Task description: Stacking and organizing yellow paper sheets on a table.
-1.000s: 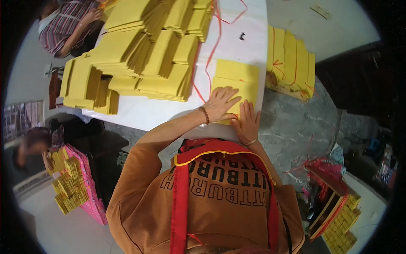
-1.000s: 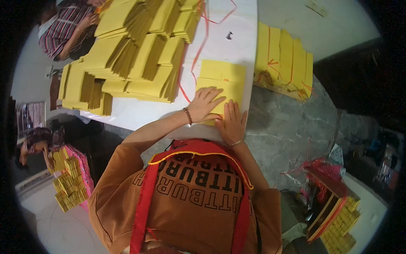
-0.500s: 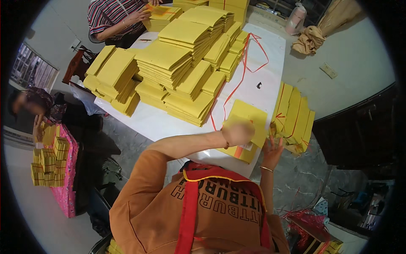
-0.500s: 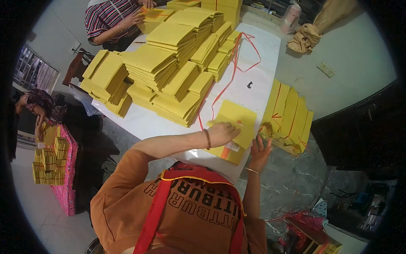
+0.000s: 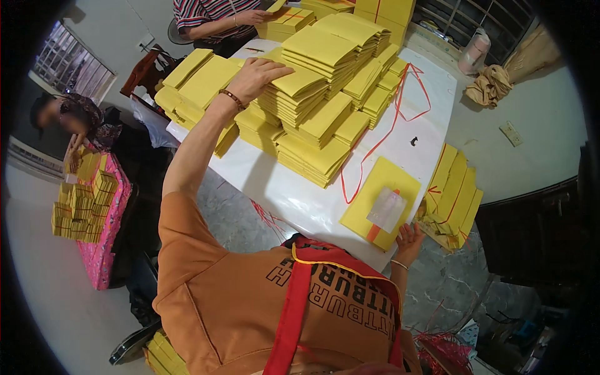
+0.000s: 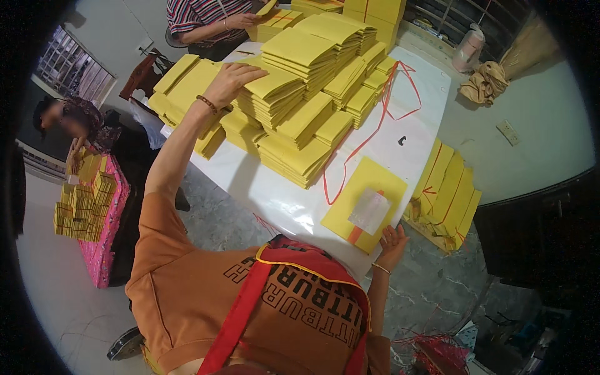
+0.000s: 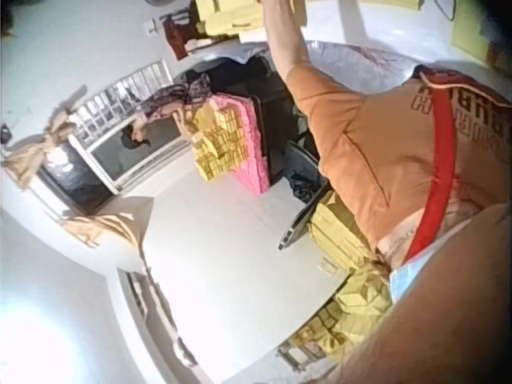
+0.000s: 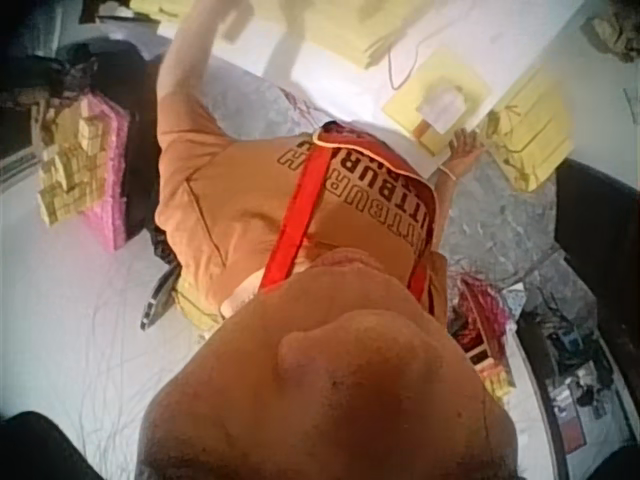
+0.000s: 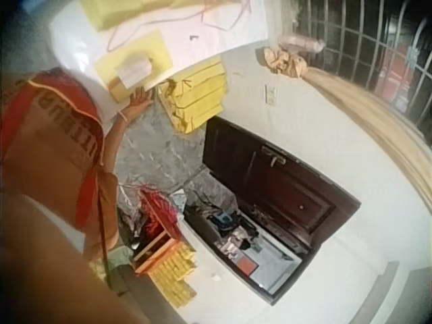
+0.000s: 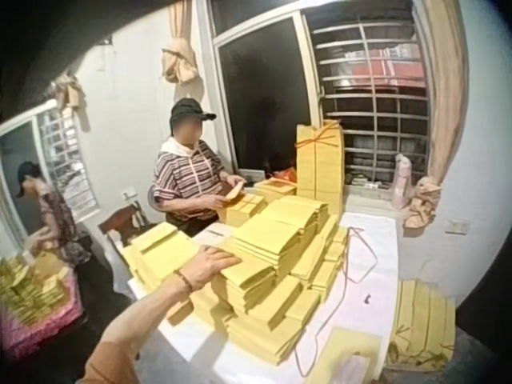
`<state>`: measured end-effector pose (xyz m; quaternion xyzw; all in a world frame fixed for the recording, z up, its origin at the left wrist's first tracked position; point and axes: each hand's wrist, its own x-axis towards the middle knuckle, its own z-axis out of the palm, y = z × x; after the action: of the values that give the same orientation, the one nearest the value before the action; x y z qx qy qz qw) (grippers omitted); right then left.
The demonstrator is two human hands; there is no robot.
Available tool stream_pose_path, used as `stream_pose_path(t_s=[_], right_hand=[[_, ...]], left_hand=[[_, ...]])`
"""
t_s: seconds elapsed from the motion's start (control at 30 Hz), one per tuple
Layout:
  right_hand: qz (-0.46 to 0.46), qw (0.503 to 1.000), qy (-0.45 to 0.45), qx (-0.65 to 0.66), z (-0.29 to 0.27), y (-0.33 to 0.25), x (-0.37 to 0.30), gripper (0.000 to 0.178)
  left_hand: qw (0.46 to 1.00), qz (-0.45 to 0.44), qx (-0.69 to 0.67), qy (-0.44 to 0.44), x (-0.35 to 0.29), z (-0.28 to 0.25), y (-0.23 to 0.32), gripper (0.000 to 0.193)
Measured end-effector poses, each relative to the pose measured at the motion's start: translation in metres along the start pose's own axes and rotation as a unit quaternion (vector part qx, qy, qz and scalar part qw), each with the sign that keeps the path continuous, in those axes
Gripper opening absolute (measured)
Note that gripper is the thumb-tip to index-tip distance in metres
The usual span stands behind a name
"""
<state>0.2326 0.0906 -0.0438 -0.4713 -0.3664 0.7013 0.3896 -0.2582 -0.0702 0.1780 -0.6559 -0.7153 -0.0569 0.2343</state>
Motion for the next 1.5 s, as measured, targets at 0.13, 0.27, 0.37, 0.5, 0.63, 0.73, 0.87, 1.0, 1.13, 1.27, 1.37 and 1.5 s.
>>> stream_pose_path(t_s=[0.13, 0.27, 0.37, 0.5, 0.63, 0.73, 0.87, 1.0, 1.13, 1.27, 1.37, 1.5], right_hand=[[-0.013, 0.999, 0.007, -0.029, 0.006, -0.001, -0.003, 0.059], [-0.006, 0.999, 0.003, -0.036, 0.004, 0.001, 0.001, 0.057], [0.001, 0.999, 0.007, -0.039, 0.006, 0.003, 0.002, 0.056], [0.002, 0.999, 0.014, -0.037, 0.003, 0.007, 0.007, 0.055], [-0.007, 0.999, 0.017, -0.040, -0.002, 0.012, 0.012, 0.055], [0.007, 0.999, 0.013, -0.030, -0.008, 0.015, 0.020, 0.054], [0.007, 0.999, -0.002, -0.040, -0.020, 0.021, 0.037, 0.050], [0.035, 0.996, 0.036, -0.075, -0.005, 0.008, 0.032, 0.041], [0.063, 0.996, 0.027, -0.056, -0.009, 0.011, 0.039, 0.041], [0.033, 0.996, 0.066, -0.053, 0.009, 0.005, 0.029, 0.034], [-0.004, 0.995, 0.040, -0.090, 0.017, 0.003, 0.025, 0.037], [-0.004, 0.995, 0.054, -0.084, 0.025, -0.002, 0.020, 0.040]], left_hand=[[0.999, 0.002, -0.017, -0.037, 0.004, 0.008, -0.011, 0.051], [0.995, 0.013, -0.042, -0.095, 0.005, 0.018, -0.012, 0.055], [0.990, -0.005, -0.070, -0.124, -0.001, 0.030, -0.012, 0.058], [0.987, -0.002, -0.079, -0.140, -0.006, 0.036, -0.008, 0.059], [0.990, 0.039, -0.087, -0.108, 0.002, 0.030, -0.017, 0.055], [0.995, 0.035, -0.069, -0.061, 0.008, 0.017, -0.015, 0.053], [1.000, 0.024, -0.013, 0.003, -0.001, 0.009, -0.004, 0.047], [0.998, 0.035, 0.001, -0.043, -0.014, 0.037, 0.001, 0.037], [0.988, -0.028, -0.044, -0.145, -0.014, 0.028, 0.006, 0.053], [0.982, -0.059, -0.039, -0.173, -0.027, 0.030, 0.016, 0.071], [0.983, -0.086, -0.056, -0.152, -0.039, 0.041, 0.017, 0.075], [0.992, -0.070, -0.022, -0.107, -0.041, 0.049, 0.019, 0.071]])
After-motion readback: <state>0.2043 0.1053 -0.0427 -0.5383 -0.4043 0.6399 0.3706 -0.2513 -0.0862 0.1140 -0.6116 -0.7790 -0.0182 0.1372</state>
